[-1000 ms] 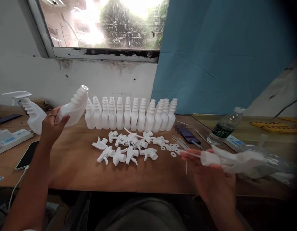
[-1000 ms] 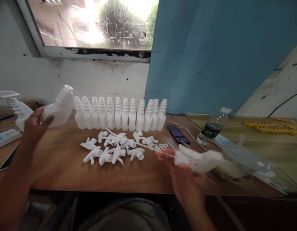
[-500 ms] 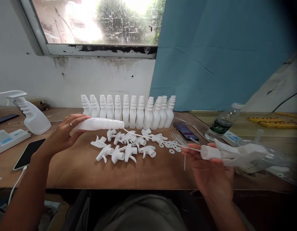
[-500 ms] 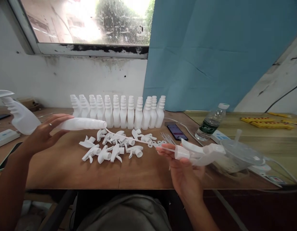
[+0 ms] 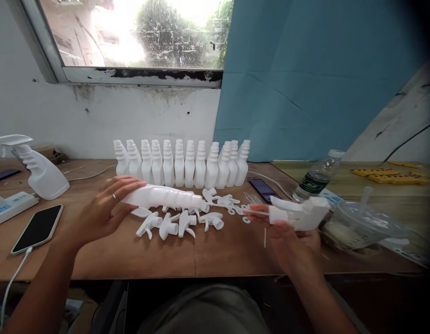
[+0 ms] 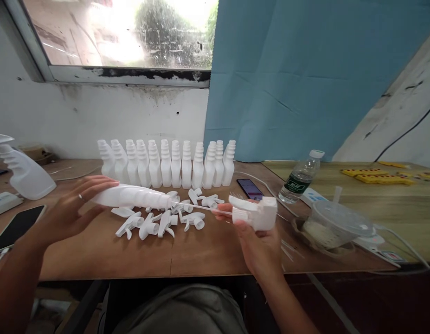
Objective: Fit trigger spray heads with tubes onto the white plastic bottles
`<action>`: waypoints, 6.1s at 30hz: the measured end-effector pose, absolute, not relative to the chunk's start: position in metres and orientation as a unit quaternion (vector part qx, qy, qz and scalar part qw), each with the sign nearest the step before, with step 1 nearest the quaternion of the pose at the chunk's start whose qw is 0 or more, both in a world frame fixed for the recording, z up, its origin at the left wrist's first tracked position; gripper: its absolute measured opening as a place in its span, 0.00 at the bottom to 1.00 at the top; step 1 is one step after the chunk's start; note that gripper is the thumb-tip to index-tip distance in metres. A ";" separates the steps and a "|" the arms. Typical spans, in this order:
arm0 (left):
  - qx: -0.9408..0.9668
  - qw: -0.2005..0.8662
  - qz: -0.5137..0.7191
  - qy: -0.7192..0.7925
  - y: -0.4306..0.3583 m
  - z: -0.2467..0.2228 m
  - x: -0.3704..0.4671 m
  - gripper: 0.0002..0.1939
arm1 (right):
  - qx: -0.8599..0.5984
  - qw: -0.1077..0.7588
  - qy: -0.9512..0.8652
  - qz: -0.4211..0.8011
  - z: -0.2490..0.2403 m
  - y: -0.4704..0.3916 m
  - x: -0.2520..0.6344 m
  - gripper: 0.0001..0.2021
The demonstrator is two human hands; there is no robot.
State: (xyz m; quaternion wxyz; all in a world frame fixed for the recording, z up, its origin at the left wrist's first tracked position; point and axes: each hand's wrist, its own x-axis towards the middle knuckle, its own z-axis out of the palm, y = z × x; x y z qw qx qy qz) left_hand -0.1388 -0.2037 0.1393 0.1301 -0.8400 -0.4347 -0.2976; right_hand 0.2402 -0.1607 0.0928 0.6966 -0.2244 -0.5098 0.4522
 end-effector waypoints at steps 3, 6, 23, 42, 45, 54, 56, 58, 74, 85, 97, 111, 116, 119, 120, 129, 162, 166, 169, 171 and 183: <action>-0.834 0.057 -0.317 -0.448 -0.213 0.130 -0.105 0.22 | -0.256 0.661 -0.538 0.456 0.100 -0.160 0.236 0.17; -0.820 -0.043 -0.365 -0.439 -0.218 0.114 -0.073 0.21 | -0.281 0.617 -0.575 0.458 0.113 -0.159 0.232 0.17; -0.630 -0.508 -0.498 -0.311 -0.196 0.049 -0.015 0.21 | -0.181 0.562 -0.603 0.537 0.123 -0.142 0.166 0.10; -0.566 -0.290 -0.720 -0.278 -0.180 0.152 0.022 0.07 | -0.134 0.572 -0.592 0.551 0.114 -0.142 0.144 0.17; -0.564 -0.307 -0.719 -0.264 -0.179 0.152 0.020 0.06 | -0.105 0.560 -0.595 0.566 0.115 -0.143 0.144 0.18; -0.566 -0.316 -0.712 -0.272 -0.175 0.149 0.015 0.08 | -0.106 0.537 -0.578 0.605 0.120 -0.142 0.140 0.19; -0.564 -0.321 -0.710 -0.273 -0.175 0.149 0.015 0.08 | -0.111 0.532 -0.580 0.607 0.122 -0.142 0.139 0.19; -0.564 -0.323 -0.710 -0.270 -0.175 0.148 0.014 0.08 | -0.132 0.542 -0.587 0.586 0.125 -0.143 0.138 0.22; -0.562 -0.353 -0.708 -0.242 -0.177 0.146 0.011 0.06 | -0.175 0.577 -0.590 0.537 0.122 -0.144 0.137 0.23; -0.570 -0.343 -0.699 -0.261 -0.179 0.146 0.010 0.06 | -0.135 0.551 -0.596 0.569 0.119 -0.141 0.139 0.23; -0.561 -0.354 -0.703 -0.259 -0.176 0.143 0.011 0.08 | -0.143 0.535 -0.602 0.576 0.125 -0.142 0.139 0.20; -0.616 -0.405 -0.524 -0.426 -0.199 0.078 -0.049 0.18 | -0.163 0.323 -0.687 0.630 0.154 -0.134 0.148 0.12; -0.669 -0.390 -0.383 -0.504 -0.209 0.055 -0.039 0.28 | -0.142 0.336 -0.697 0.618 0.154 -0.141 0.146 0.11; -0.682 -0.343 -0.374 -0.527 -0.207 0.055 -0.031 0.27 | -0.191 0.368 -0.686 0.598 0.151 -0.146 0.148 0.09; -0.687 -0.331 -0.379 -0.524 -0.207 0.057 -0.030 0.25 | -0.197 0.377 -0.687 0.589 0.150 -0.148 0.149 0.09; -0.634 -0.156 -0.504 -0.566 -0.218 0.114 -0.120 0.28 | -0.216 0.466 -0.733 0.446 0.116 -0.139 0.185 0.25; -0.405 0.151 -0.498 -0.752 -0.147 0.088 -0.251 0.25 | -0.537 0.392 -0.746 -0.045 0.000 -0.102 0.239 0.11; -0.646 0.002 -0.457 -0.612 -0.167 0.075 -0.138 0.16 | -0.574 0.298 -0.754 -0.110 -0.004 -0.105 0.237 0.16; -0.779 -0.010 -0.344 -0.524 -0.182 0.054 -0.068 0.16 | -0.566 0.267 -0.768 -0.137 -0.003 -0.109 0.237 0.16; -0.812 0.034 -0.294 -0.503 -0.186 0.042 -0.046 0.20 | -0.556 0.265 -0.776 -0.133 0.000 -0.111 0.236 0.13; -0.844 0.147 -0.187 -0.480 -0.178 0.024 -0.023 0.16 | -0.487 0.359 -0.794 0.057 0.000 -0.107 0.234 0.06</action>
